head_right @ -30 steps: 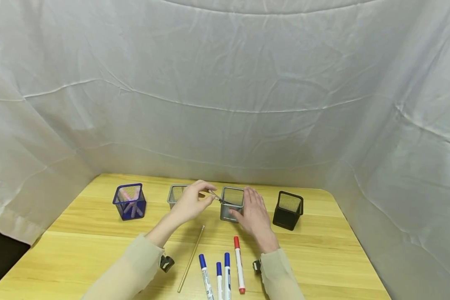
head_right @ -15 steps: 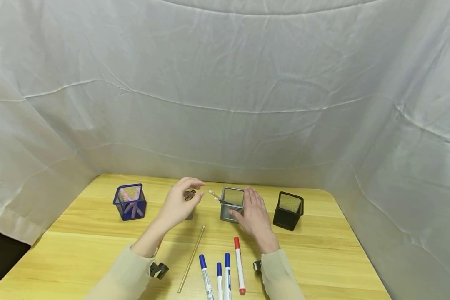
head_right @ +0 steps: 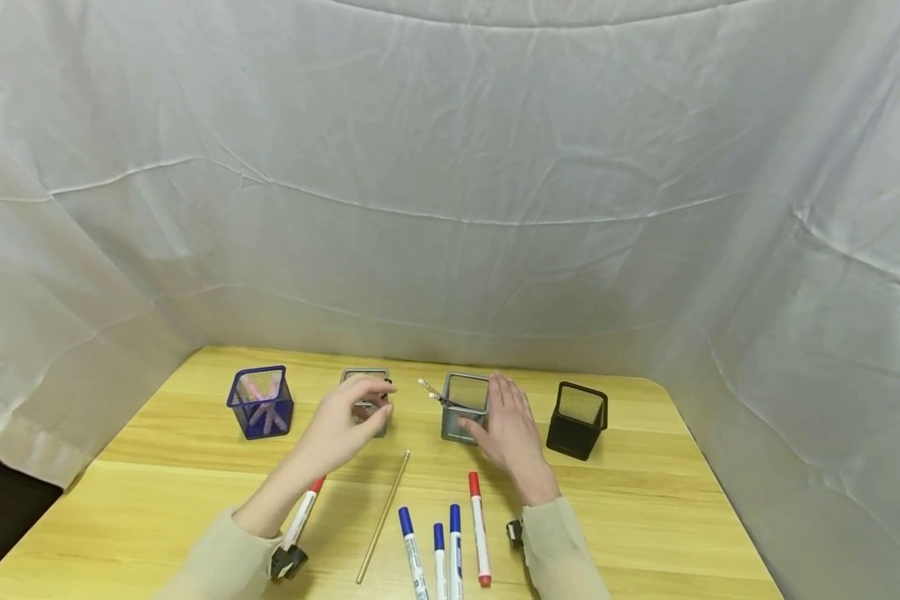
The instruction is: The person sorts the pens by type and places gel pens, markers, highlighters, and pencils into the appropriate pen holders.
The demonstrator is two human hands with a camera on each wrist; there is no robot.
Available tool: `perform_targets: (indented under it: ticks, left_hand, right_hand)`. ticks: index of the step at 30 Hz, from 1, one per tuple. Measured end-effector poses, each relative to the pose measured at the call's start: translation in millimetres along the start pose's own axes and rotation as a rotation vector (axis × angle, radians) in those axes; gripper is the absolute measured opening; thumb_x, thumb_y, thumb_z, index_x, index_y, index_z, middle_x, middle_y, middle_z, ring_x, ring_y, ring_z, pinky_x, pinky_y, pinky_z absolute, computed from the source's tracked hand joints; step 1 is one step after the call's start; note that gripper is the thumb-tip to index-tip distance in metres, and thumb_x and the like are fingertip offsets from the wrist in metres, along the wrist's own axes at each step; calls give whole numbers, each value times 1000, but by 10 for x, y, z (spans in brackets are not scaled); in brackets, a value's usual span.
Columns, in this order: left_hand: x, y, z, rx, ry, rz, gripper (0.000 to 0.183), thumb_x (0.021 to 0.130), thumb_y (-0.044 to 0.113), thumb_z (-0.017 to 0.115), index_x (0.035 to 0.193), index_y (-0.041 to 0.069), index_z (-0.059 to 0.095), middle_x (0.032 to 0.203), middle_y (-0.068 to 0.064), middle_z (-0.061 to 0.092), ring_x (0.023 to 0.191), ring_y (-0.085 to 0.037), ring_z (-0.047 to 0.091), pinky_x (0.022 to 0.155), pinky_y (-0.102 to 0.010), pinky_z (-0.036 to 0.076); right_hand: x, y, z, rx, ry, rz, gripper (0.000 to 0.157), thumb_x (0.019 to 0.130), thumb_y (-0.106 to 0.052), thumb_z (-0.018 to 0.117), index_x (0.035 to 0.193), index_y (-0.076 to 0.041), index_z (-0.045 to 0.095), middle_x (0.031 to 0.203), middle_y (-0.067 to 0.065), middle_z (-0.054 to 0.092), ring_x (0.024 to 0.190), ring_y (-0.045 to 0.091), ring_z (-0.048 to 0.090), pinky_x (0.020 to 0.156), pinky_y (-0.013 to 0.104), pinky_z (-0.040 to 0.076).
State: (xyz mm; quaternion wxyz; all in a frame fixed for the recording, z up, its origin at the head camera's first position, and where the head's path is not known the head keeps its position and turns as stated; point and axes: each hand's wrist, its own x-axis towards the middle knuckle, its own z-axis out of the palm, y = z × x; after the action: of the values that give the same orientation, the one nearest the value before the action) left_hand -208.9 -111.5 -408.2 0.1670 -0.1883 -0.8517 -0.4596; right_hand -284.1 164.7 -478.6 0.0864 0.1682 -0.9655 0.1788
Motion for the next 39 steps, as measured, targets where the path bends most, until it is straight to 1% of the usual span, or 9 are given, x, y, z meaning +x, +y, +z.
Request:
perform_targets:
  ticks: [5, 10, 13, 19, 24, 28, 31, 36, 39]
  left_hand:
    - [-73, -49, 2, 72, -110, 15, 28, 96, 7, 73, 124, 7, 71, 114, -1, 67, 85, -10, 65, 69, -21, 58]
    - [-136, -101, 28, 118, -223, 54, 31, 95, 5, 73, 125, 4, 69, 116, -5, 68, 91, -16, 67, 65, -19, 56]
    - [-161, -139, 48, 125, -294, 61, 31, 95, 5, 73, 126, 3, 69, 116, -6, 68, 93, -18, 68, 62, -20, 56]
    - [-194, -234, 81, 187, -432, 79, 30, 96, 7, 72, 125, 5, 70, 116, -4, 71, 91, -12, 66, 74, -21, 57]
    - [-246, -346, 112, 227, -551, 89, 31, 95, 9, 73, 126, 4, 70, 114, -3, 72, 89, -7, 66, 76, -18, 56]
    - [-265, -443, 126, 239, -612, 104, 34, 94, 10, 75, 127, 3, 70, 111, -3, 73, 84, 0, 63, 76, -17, 55]
    - [-255, -506, 136, 225, -643, 124, 34, 94, 10, 75, 126, 2, 70, 109, -2, 72, 84, 1, 63, 77, -18, 56]
    - [-219, -569, 161, 214, -709, 133, 31, 95, 12, 75, 124, 4, 71, 108, -1, 71, 89, -3, 65, 84, -20, 57]
    - [-207, -583, 181, 221, -738, 136, 27, 95, 13, 75, 121, 4, 72, 107, -1, 70, 91, -6, 65, 84, -20, 56]
  right_hand:
    - [0, 0, 4, -7, -2, -3, 101, 98, -54, 66, 163, 5, 17, 169, 25, 19, 155, 45, 21, 127, 58, 16]
    - [1, 4, 8, -2, -2, -3, 101, 99, -56, 64, 163, 5, 17, 169, 25, 19, 156, 44, 20, 127, 58, 16]
    - [2, 5, 1, 1, -7, 0, 100, 99, -56, 64, 163, 5, 17, 169, 25, 19, 156, 44, 20, 128, 58, 15]
    - [13, -2, -17, 5, -6, -1, 100, 99, -53, 66, 163, 5, 16, 169, 25, 18, 155, 45, 20, 128, 57, 13]
    - [9, -5, -7, 3, -4, -1, 100, 98, -53, 67, 163, 6, 18, 169, 26, 20, 155, 46, 22, 128, 58, 15]
    - [5, -5, 4, 0, -4, -1, 100, 97, -53, 68, 162, 6, 19, 168, 26, 21, 154, 46, 22, 127, 58, 15]
    - [5, -7, 4, -2, -13, 5, 101, 98, -55, 66, 163, 5, 18, 169, 25, 20, 155, 45, 21, 128, 57, 14]
    - [10, -1, -6, -7, -24, 15, 101, 98, -56, 65, 164, 4, 15, 170, 24, 17, 156, 43, 18, 128, 57, 13]
    - [10, -6, -16, 0, -27, 19, 101, 99, -55, 65, 164, 3, 15, 170, 24, 17, 156, 43, 18, 128, 56, 11]
